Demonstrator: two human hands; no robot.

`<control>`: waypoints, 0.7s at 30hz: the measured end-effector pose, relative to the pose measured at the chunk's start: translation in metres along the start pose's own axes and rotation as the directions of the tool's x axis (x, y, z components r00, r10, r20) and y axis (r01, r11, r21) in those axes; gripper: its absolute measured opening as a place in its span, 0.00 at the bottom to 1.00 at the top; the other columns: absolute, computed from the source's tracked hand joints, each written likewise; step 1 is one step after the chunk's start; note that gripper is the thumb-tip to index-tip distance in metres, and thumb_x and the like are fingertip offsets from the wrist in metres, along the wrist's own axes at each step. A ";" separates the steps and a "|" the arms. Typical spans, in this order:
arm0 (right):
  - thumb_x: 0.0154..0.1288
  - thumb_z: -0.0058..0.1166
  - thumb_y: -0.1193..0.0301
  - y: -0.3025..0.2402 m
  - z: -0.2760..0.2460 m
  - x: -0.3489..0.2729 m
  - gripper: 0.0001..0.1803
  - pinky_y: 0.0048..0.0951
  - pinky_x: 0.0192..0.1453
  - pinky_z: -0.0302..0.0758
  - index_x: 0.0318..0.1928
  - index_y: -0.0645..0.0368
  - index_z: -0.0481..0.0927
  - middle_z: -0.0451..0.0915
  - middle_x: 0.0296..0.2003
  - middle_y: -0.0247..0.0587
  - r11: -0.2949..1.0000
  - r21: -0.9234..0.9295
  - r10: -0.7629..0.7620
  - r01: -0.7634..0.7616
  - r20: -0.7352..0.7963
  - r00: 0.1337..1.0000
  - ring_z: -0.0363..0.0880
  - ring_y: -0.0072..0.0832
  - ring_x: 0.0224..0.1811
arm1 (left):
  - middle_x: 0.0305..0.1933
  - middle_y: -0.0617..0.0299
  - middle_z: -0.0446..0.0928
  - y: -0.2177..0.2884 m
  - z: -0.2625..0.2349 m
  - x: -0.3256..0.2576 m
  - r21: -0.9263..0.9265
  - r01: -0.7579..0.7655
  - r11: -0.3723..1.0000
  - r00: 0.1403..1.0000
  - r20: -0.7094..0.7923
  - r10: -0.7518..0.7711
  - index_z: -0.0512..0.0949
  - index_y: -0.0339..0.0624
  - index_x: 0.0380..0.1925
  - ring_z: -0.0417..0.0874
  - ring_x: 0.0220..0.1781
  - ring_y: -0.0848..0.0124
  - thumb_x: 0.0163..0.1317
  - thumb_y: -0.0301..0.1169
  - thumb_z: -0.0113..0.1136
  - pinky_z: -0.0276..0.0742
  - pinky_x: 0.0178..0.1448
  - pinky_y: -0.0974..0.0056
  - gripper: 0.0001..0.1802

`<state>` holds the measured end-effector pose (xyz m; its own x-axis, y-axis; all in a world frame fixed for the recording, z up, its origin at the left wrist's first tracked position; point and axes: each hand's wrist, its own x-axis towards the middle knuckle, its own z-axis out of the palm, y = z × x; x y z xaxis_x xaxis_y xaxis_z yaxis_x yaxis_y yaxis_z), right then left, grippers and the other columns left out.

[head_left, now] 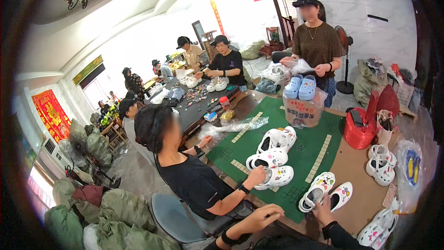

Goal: Packing manufactured shoes into individual plastic bags and arranging them on a table for shipping.

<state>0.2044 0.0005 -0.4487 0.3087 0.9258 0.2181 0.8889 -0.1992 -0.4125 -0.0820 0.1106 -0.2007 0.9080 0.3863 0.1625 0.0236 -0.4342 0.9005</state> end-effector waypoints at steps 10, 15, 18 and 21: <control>0.43 0.59 0.58 0.002 0.028 -0.004 0.23 0.45 0.44 0.65 0.44 0.48 0.76 0.69 0.34 0.52 0.961 -0.066 0.274 -0.268 0.115 0.955 0.66 0.48 0.40 | 0.37 0.57 0.72 -0.044 -0.004 -0.009 0.086 0.165 0.983 0.935 -0.331 -0.128 0.73 0.34 0.35 0.73 0.38 0.68 0.60 0.28 0.48 0.68 0.42 0.69 0.08; 0.43 0.59 0.55 0.005 0.017 0.009 0.20 0.41 0.45 0.67 0.36 0.52 0.81 0.72 0.33 0.55 0.962 0.024 0.261 -0.270 0.196 0.945 0.68 0.48 0.40 | 0.38 0.57 0.72 -0.044 0.000 0.000 0.060 0.129 0.990 0.937 -0.335 -0.101 0.73 0.35 0.36 0.73 0.39 0.67 0.59 0.27 0.48 0.68 0.43 0.68 0.08; 0.42 0.59 0.55 0.016 0.017 0.003 0.19 0.40 0.45 0.67 0.35 0.52 0.81 0.72 0.32 0.55 0.973 0.049 0.212 -0.227 0.208 0.955 0.69 0.47 0.41 | 0.38 0.57 0.73 -0.041 -0.001 0.006 0.080 0.099 0.992 0.932 -0.356 -0.064 0.73 0.34 0.38 0.74 0.39 0.71 0.61 0.27 0.48 0.69 0.41 0.71 0.09; 0.44 0.58 0.53 0.013 -0.004 -0.002 0.21 0.41 0.45 0.68 0.36 0.52 0.80 0.74 0.32 0.55 0.985 0.028 0.159 -0.172 0.266 0.951 0.71 0.48 0.41 | 0.39 0.57 0.73 -0.033 -0.007 0.008 0.090 0.160 0.983 0.928 -0.354 -0.119 0.73 0.35 0.38 0.74 0.38 0.71 0.61 0.28 0.49 0.69 0.40 0.70 0.09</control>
<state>0.2172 -0.0053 -0.4509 0.3445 0.9342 -0.0932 0.8128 -0.3464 -0.4683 -0.0780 0.1336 -0.2259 0.6912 0.6981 0.1868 0.2061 -0.4382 0.8749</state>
